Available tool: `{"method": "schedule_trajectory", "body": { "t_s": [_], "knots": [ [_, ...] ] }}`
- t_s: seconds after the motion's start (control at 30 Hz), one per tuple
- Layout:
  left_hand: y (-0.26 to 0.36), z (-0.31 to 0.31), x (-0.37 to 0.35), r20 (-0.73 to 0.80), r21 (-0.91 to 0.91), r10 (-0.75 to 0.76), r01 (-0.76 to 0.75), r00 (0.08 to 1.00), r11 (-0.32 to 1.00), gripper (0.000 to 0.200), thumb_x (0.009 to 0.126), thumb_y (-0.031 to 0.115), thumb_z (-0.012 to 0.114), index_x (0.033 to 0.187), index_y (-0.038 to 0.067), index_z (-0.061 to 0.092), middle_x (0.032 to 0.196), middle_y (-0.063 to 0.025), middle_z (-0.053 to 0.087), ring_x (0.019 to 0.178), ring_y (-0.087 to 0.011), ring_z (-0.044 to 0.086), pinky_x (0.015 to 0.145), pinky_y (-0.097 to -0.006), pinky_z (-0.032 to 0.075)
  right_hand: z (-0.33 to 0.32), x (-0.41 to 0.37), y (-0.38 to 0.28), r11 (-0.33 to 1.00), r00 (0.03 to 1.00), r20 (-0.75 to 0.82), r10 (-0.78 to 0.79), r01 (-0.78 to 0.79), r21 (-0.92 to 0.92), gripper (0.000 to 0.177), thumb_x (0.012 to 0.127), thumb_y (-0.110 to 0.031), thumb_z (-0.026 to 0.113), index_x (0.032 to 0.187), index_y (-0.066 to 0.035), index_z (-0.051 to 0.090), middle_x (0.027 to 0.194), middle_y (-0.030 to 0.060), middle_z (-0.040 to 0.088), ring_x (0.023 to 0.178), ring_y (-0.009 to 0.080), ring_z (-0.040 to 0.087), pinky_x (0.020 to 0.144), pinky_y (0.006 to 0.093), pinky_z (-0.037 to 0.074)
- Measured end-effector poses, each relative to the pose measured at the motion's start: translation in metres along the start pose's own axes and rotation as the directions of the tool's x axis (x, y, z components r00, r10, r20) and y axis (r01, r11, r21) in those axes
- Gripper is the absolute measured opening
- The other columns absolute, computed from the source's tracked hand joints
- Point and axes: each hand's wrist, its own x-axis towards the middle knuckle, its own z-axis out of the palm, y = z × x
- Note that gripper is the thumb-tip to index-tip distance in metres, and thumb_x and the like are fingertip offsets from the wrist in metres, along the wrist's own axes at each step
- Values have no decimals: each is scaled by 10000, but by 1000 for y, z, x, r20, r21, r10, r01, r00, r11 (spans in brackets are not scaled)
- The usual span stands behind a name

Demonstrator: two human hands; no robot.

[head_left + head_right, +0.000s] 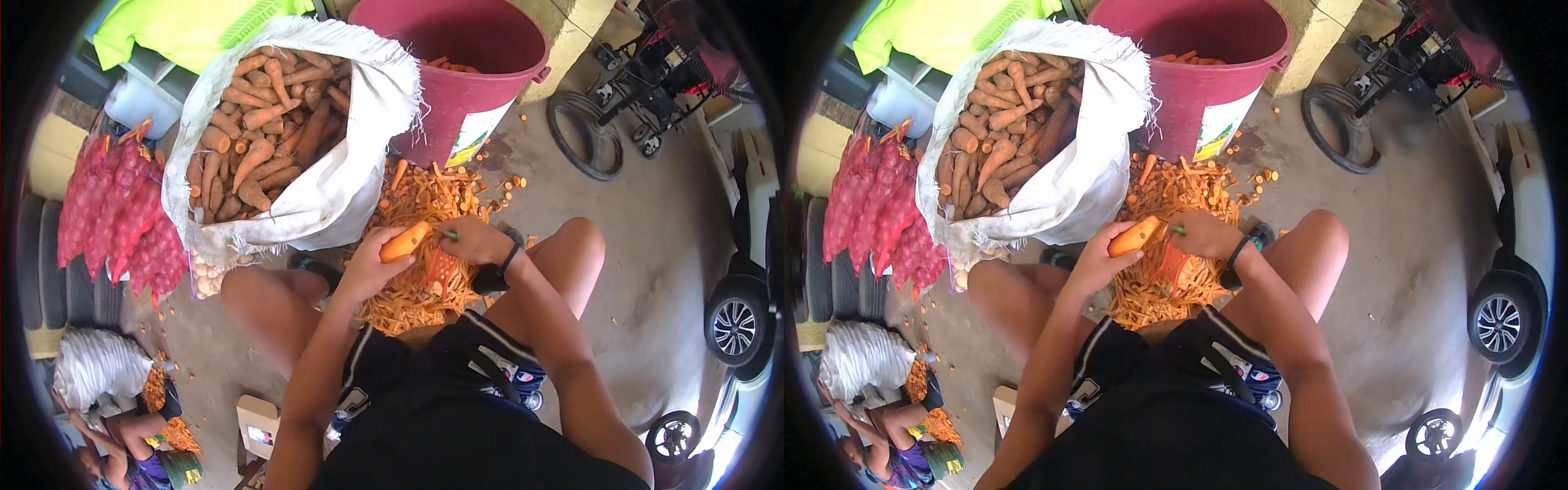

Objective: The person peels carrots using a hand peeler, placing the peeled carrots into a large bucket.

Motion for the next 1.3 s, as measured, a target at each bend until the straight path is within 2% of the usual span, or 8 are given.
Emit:
{"method": "schedule_trajectory", "body": {
  "t_s": [0.27, 0.37, 0.47, 0.57, 0.67, 0.77, 0.97, 1.3],
  "knots": [
    [20, -12, 0, -134, -317, -53, 8, 990, 948, 435, 880, 59, 758, 1276, 33, 580, 1189, -46, 630, 1056, -101, 598, 904, -246, 493, 16, 3, 6, 996, 979, -187, -84, 90, 25, 286, 888, -247, 597, 1016, -3, 674, 910, 227, 689, 859, 406, 664, 787, 464, 520],
    [19, -19, 2, -157, -388, -105, 36, 982, 921, 400, 874, 39, 759, 1226, 27, 568, 1112, -39, 632, 989, -92, 604, 870, -241, 508, 12, -2, -11, 989, 983, -167, -77, 97, 114, 276, 892, -240, 599, 1020, -7, 673, 881, 210, 694, 838, 399, 668, 781, 458, 522],
    [9, -13, 3, -141, -566, -111, 12, 984, 824, 384, 879, 27, 750, 1195, 38, 532, 1074, -34, 620, 948, -87, 600, 842, -242, 513, 6, -1, -26, 916, 988, 157, -9, -55, 397, 260, 895, -229, 608, 1039, -24, 677, 888, 200, 696, 832, 380, 672, 769, 446, 527],
    [7, -4, 4, -114, -670, -123, 15, 986, 742, 383, 888, 18, 735, 1177, 57, 488, 1069, -30, 595, 940, -84, 587, 821, -247, 511, 32, 13, -6, 904, 982, 58, -180, 142, 402, 258, 901, -228, 618, 1064, -37, 681, 909, 209, 695, 832, 389, 674, 757, 460, 529],
    [9, 3, 3, -123, -704, -127, 4, 984, 710, 380, 889, 14, 733, 1162, 63, 473, 1085, -32, 575, 953, -78, 571, 819, -248, 505, 42, 12, -18, 974, 948, -269, -172, 205, 99, 236, 885, -223, 647, 1035, -42, 673, 917, 219, 689, 843, 401, 676, 756, 494, 529],
    [4, 10, 5, -151, -691, -116, -21, 982, 723, 374, 892, 18, 736, 1149, 67, 469, 1079, -28, 567, 967, -76, 561, 834, -242, 496, 47, 14, -24, 984, 902, -393, -177, 172, -47, 239, 859, -207, 677, 1016, -33, 631, 925, 228, 672, 861, 427, 671, 766, 516, 534],
    [3, 18, 8, -229, -634, -109, -63, 967, 771, 379, 900, 32, 737, 1154, 66, 458, 1074, -29, 562, 968, -80, 560, 859, -234, 483, 44, 11, -42, 985, 898, -437, -58, -19, -170, 227, 837, -152, 709, 1023, -43, 639, 967, 199, 665, 892, 406, 668, 773, 478, 544],
    [-3, 26, 10, -251, -535, -139, -17, 958, 845, 368, 912, 13, 710, 1165, 61, 447, 1096, -43, 563, 971, -108, 594, 847, -249, 497, 53, 28, -20, 976, 923, -383, 21, -102, -192, 252, 879, -240, 656, 1027, -37, 657, 965, 220, 674, 895, 413, 680, 780, 493, 552]
  ]
}}
